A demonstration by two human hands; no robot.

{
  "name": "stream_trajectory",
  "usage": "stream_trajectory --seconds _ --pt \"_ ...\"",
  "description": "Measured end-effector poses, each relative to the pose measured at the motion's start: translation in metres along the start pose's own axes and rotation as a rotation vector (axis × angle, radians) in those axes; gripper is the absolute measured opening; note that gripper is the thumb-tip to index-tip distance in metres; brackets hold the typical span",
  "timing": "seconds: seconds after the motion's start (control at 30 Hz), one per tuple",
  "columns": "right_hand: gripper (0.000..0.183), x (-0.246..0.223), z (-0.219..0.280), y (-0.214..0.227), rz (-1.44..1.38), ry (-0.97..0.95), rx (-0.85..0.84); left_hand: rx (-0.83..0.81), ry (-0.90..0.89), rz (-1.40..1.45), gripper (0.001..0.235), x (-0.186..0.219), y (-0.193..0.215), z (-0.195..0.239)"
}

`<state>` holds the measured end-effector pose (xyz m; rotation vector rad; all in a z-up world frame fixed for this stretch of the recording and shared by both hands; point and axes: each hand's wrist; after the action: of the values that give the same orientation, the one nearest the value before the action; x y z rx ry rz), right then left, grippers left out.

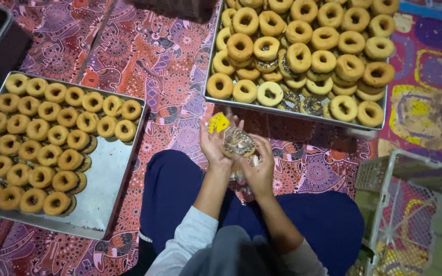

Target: The person sits on a patterned floor mat and repeatedly picks donuts from a metal tray, places them into small clear plastic bags, and sets the filled bags into a white plastic basket. The person handles donuts one at a time, using both hands to open bags and insert the donuts.

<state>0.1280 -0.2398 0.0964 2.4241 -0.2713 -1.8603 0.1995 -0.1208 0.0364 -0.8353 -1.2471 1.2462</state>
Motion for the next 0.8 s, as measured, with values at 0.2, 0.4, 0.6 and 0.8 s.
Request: stream_trajectory --seconds 0.2,0.4,0.6,0.8 --pt "0.065 -0.010 0.000 -0.005 0.198 0.083 -0.045 -0.076 -0.060 -0.050 0.067 -0.005 0.005 0.011" --pt "0.072 0.000 -0.023 -0.008 0.002 -0.033 0.065 -0.069 0.090 -0.604 0.081 -0.030 -0.016 0.082" --pt "0.056 0.029 -0.009 0.004 0.085 -0.069 -0.175 -0.609 -0.795 -1.898 0.062 0.041 -0.011 0.107" --pt "0.052 0.051 0.012 0.007 0.256 -0.225 -0.406 -0.041 -0.355 -1.459 0.015 0.060 0.036 0.103"
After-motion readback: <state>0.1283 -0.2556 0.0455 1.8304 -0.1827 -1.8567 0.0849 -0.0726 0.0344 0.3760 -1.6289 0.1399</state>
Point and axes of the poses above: each hand's wrist, its own z-axis away from the middle knuckle, its own y-axis out of the back of the hand, x = y × z, and after that the axes turned 6 degrees about -z, right-handed
